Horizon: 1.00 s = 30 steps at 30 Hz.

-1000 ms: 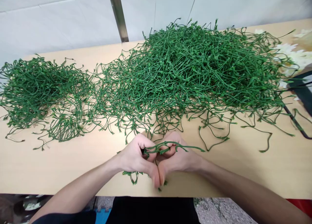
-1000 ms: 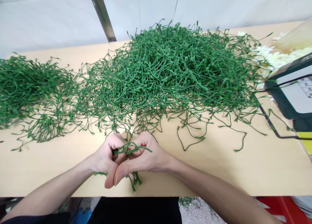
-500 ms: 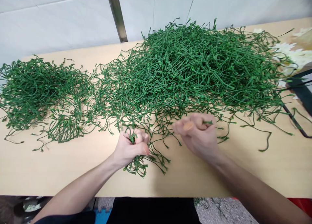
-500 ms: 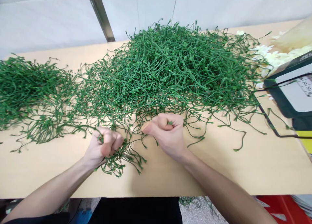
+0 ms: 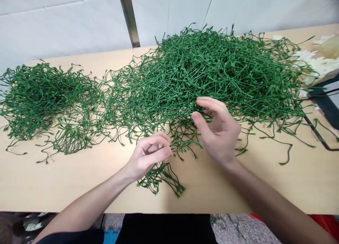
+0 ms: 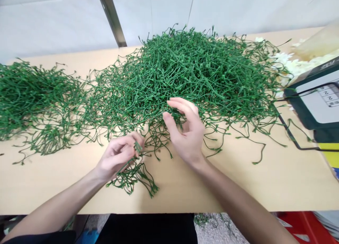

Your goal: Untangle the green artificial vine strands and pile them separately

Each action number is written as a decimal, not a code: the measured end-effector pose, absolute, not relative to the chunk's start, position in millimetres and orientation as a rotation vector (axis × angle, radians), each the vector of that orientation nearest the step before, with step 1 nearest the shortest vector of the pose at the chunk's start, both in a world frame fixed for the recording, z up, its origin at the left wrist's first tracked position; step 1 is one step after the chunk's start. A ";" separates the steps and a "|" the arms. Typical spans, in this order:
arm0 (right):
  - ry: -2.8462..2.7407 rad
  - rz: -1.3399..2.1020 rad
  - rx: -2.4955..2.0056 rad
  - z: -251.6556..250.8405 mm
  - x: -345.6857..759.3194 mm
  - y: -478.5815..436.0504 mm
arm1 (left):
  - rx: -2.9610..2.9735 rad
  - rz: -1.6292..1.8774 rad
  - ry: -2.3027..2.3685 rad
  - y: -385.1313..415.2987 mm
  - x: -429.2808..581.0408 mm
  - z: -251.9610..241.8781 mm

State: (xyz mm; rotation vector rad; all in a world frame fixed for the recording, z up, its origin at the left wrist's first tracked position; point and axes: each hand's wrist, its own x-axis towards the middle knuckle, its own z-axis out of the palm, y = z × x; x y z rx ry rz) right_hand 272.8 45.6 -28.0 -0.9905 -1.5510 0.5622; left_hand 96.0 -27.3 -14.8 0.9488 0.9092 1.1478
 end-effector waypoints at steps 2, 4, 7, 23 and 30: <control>-1.533 0.467 -0.952 -26.0 273.2 46.6 | 1.012 1.199 0.926 -26.6 94.7 -16.3; -1.522 0.405 -0.913 -23.3 274.2 45.8 | 1.016 1.227 0.935 -26.4 94.3 -17.1; -1.570 0.561 -0.838 -17.7 276.4 42.0 | 0.955 1.223 0.970 -26.8 94.9 -17.7; -1.669 1.723 -0.542 -16.4 273.9 41.8 | 0.886 1.204 1.104 -24.0 94.8 -19.3; -1.668 1.981 -0.622 -18.1 275.6 38.7 | 0.877 1.142 1.111 -23.2 95.6 -18.0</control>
